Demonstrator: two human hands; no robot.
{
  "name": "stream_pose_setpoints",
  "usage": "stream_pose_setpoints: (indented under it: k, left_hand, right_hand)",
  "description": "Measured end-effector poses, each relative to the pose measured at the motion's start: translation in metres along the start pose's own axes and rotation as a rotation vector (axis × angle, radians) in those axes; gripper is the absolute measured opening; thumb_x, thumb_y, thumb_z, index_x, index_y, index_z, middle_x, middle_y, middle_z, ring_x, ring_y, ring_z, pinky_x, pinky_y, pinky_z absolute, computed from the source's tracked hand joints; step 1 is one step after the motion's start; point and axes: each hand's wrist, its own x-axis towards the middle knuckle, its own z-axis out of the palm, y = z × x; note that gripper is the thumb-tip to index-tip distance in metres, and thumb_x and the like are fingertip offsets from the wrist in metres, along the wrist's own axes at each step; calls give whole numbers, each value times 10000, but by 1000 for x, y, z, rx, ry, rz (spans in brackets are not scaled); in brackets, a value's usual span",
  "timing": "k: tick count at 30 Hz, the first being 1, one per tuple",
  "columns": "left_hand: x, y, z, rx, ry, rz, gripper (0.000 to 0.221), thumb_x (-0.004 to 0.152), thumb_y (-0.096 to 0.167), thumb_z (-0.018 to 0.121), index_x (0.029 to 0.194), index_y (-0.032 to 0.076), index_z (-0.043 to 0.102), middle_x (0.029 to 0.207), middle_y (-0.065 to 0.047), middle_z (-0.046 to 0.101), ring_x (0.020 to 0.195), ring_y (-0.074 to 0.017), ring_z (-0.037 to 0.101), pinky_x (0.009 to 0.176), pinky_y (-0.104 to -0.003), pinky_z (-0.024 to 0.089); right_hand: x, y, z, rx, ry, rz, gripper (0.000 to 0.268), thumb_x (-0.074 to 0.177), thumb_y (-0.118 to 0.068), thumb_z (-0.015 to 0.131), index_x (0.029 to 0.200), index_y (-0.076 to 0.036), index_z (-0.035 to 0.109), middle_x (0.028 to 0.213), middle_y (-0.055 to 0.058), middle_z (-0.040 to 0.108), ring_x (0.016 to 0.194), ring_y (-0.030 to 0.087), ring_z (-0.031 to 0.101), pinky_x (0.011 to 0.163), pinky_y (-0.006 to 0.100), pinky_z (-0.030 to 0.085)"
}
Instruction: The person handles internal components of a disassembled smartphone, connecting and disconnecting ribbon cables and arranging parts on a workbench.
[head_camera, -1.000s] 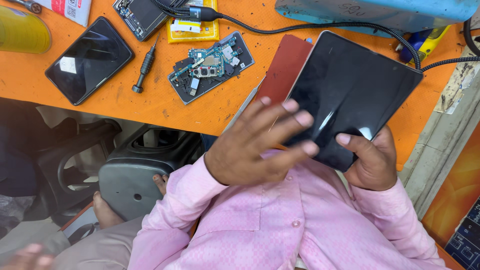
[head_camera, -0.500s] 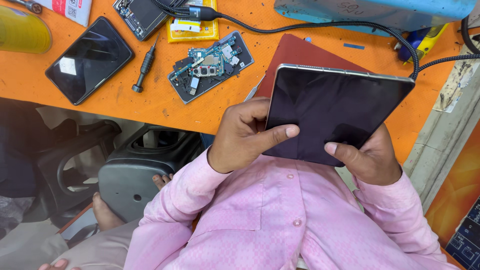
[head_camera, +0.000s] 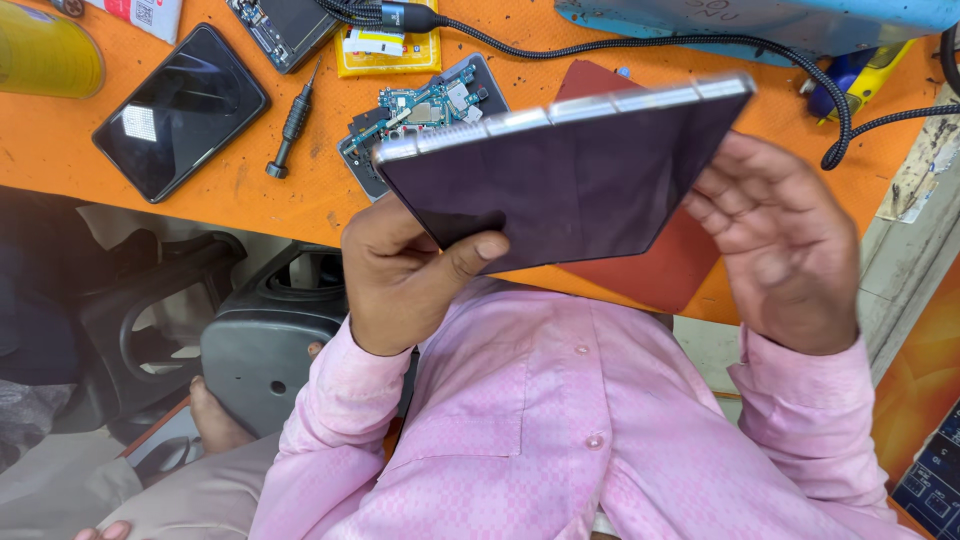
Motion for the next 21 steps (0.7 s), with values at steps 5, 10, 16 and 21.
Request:
stream_pose_setpoints:
  k: [5,10,16,21]
  left_hand:
    - [6,-2,6,257,-173,313,177,966,0,766,1139,19,729,1092,-73,750,974,-169,727,893,-283,571]
    - [11,-2,15,397,-211,459,210,957,-4,718,1159,52,726,1126,-64,753,998,-209,744,932,-313,576]
    - [9,-4,27,405,-92,379,200,932,9,778,1119,48,718,1082,-65,763,988,-199,744,870,-293,579]
    - [11,-7,39,447,55,303,198,890,46,834,1069,30,751,978,-87,762,842,-183,734,784,-286,567]
  right_hand:
    - [-1,10,22,-251,-93,-15,703,957,-226,812,1507,36,462,1494,180,550,1386,237,553,1220,401,457]
    - [-4,16,38,-446,-34,-144,470,1006,-68,746,1406,48,528,1371,205,652,1283,260,662,1108,352,574]
    - [-5,25,38,-461,45,-128,337,1090,-71,659,1385,51,555,1302,188,689,1238,249,703,1107,332,577]
    - [-10,32,39,-655,237,-54,273,1041,-98,726,1231,71,625,1102,143,718,1012,160,665,882,262,532]
